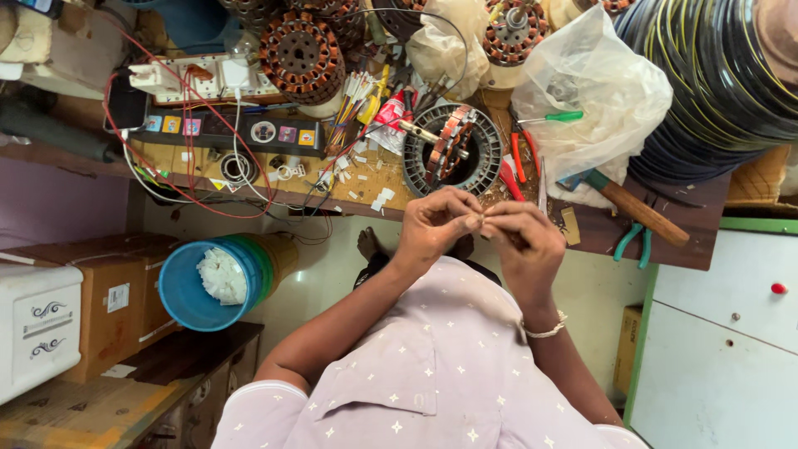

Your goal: The person works on a motor stator at a cluttered workbench, repeatedly cutting small white insulating strips with scissors and inserting them into the copper windings. The person uses pliers to adjust the stator and occasionally reaches for a phone on the table.

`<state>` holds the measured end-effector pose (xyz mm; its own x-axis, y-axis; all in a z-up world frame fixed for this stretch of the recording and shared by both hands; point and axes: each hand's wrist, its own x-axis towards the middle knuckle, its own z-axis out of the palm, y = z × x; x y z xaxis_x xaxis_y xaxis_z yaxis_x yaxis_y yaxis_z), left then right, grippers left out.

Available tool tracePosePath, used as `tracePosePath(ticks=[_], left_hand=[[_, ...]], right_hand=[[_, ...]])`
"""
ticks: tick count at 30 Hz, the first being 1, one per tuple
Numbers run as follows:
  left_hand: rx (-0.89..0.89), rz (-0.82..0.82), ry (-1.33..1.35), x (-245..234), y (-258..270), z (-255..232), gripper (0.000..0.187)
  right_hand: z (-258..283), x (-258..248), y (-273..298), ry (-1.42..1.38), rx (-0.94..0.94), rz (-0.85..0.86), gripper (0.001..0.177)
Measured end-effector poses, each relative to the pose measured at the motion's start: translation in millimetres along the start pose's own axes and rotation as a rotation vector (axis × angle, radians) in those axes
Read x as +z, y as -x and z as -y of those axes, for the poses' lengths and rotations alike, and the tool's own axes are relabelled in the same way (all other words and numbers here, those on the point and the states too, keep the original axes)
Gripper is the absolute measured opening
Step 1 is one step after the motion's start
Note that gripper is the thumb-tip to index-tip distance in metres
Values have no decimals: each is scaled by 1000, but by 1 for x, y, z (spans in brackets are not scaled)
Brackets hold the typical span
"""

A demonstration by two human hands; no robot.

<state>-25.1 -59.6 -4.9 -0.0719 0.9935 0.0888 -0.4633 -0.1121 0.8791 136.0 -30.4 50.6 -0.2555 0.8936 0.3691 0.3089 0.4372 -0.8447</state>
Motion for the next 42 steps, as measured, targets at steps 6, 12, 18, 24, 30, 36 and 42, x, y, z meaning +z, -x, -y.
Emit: tracePosePath(ticks=[6, 12, 18, 24, 30, 36, 42], left_hand=[[212, -260, -682, -13, -7, -21, 27], [233, -343, -736, -18, -29, -19, 47], [282, -252, -908, -26, -50, -22, 43], [208, -174, -903, -32, -62, -26, 42], [169, -73, -940, -44, -66, -36, 49], [221, -57, -988, -37, -65, -51, 55], [267, -273, -1272, -12, -76, -34, 39]], right_hand=[[-18, 20, -43, -38, 117, 177, 9], [-30, 55, -73, -47, 125, 199, 6], [-38, 60, -79, -118, 34, 85, 7], [-38, 66, -77, 39, -121, -12, 9], [-50, 61, -84, 55, -194, 53, 11], [-109, 20, -45, -132, 128, -91, 26], [-220, -10, 5, 319, 394, 74, 22]])
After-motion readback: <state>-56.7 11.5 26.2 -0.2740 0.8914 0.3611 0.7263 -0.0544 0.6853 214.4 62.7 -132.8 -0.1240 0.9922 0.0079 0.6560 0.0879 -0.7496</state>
